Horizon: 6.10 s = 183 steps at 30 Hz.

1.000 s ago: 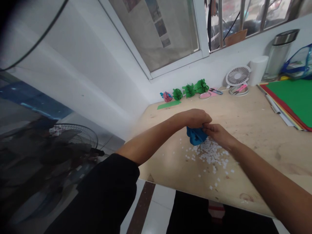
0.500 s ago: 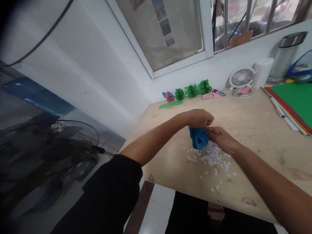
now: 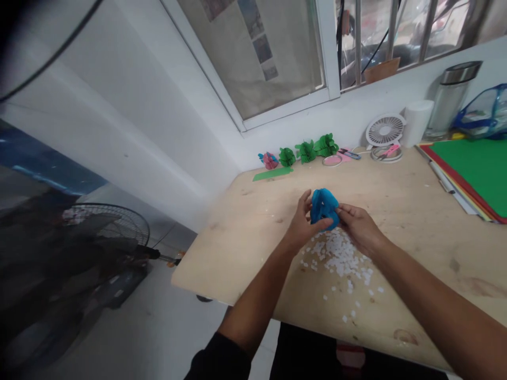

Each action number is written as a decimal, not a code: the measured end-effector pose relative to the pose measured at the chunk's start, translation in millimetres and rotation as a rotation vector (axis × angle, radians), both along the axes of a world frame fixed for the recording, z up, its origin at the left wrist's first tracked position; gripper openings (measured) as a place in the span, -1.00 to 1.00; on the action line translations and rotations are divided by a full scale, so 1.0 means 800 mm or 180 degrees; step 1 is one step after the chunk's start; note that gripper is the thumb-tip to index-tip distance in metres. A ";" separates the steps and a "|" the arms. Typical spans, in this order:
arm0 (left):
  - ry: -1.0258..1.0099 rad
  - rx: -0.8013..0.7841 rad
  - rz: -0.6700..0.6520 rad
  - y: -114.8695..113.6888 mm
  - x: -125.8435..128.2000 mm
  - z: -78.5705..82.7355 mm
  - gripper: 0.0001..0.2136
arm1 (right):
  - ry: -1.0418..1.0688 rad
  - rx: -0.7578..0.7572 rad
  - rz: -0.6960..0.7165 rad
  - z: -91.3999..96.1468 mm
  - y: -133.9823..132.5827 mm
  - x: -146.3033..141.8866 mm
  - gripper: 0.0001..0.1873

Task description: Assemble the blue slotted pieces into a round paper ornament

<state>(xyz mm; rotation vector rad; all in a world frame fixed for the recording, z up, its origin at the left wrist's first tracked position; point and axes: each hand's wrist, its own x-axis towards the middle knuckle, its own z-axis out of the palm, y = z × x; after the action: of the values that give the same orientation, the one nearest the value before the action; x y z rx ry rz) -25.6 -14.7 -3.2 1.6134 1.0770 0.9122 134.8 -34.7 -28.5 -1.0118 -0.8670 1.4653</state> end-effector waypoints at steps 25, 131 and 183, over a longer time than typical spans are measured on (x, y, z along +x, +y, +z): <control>0.0373 0.1439 0.0482 -0.023 0.035 -0.048 -0.37 | -0.0125 -0.0032 -0.0669 -0.012 0.000 -0.008 -0.74; 0.1998 0.0526 0.0780 -0.019 0.028 -0.019 -0.54 | -0.1546 0.0756 -0.1359 -0.008 -0.011 -0.022 -0.68; 0.2767 0.0470 0.0404 -0.021 0.028 -0.003 -0.60 | -0.1106 0.0333 -0.1261 -0.007 -0.013 -0.025 -0.68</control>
<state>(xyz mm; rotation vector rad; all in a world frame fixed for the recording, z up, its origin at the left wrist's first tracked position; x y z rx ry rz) -3.1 -31.9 -5.4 2.1537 1.7361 0.3406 114.7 -45.0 -34.4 -1.2967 -0.9132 0.9165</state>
